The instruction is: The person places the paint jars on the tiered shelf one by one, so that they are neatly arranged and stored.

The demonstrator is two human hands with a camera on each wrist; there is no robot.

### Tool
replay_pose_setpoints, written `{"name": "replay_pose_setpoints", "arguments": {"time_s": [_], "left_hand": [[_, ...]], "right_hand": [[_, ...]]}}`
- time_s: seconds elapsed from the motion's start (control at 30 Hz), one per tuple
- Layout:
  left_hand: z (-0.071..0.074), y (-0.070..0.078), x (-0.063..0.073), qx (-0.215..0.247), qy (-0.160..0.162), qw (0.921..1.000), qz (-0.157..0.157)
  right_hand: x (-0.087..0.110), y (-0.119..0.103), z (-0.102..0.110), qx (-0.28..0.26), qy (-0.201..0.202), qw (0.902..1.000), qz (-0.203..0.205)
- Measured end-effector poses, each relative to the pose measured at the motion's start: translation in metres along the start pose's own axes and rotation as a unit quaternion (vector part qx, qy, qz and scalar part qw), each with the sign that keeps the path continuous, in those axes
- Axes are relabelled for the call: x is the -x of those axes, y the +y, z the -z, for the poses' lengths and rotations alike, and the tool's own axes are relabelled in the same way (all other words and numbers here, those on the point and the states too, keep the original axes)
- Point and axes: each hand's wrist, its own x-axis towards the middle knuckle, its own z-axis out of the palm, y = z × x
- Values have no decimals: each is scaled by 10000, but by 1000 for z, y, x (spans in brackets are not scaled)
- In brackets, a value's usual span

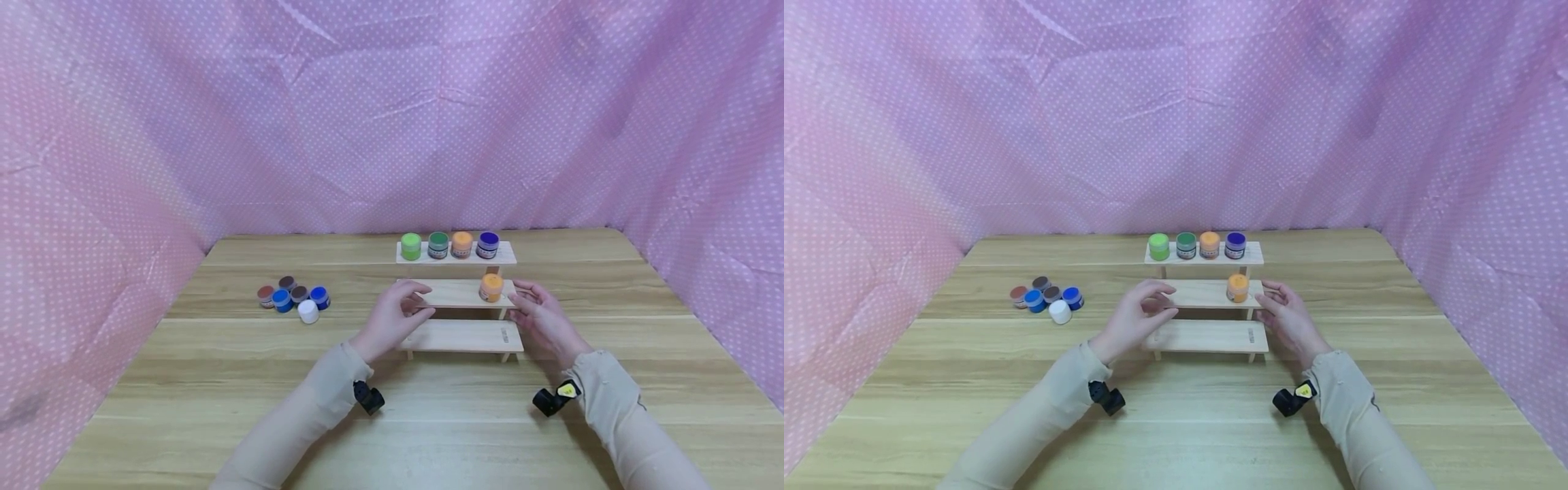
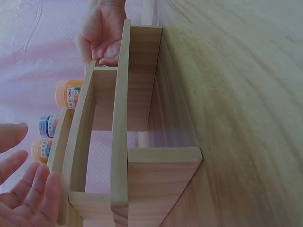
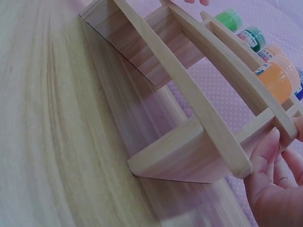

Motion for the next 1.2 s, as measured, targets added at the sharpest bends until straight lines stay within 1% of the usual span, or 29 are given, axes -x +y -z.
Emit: {"name": "replay_pose_setpoints", "arguments": {"time_s": [0.07,0.17,0.37,0.53,0.6,0.73,0.83,0.93,1.1,1.2], "left_hand": [[1,-2,3,33,40,10000,-3],[4,-4,7,57,89,9999,110],[10,-11,16,142,207,9983,531],[17,-18,21,175,353,9957,833],[21,-20,24,155,394,9951,897],[28,-27,29,193,430,9945,931],[35,-31,33,191,397,9938,1017],[43,-32,38,111,434,9917,1206],[60,-37,46,-144,603,9883,1391],[69,-40,48,-163,631,9863,1516]], "right_hand": [[0,0,0,13,21,10000,-38],[1,-1,0,42,33,10000,-56],[1,-3,-1,41,-13,10000,52],[1,-3,-1,-12,-57,9999,139],[2,-3,-1,-55,-64,9999,149],[1,-2,0,-193,-139,9995,225],[1,0,1,-244,-212,9991,277],[1,1,1,-224,-227,9991,292],[2,1,0,-76,-102,9998,184],[3,0,-1,55,-6,9999,98]]}}
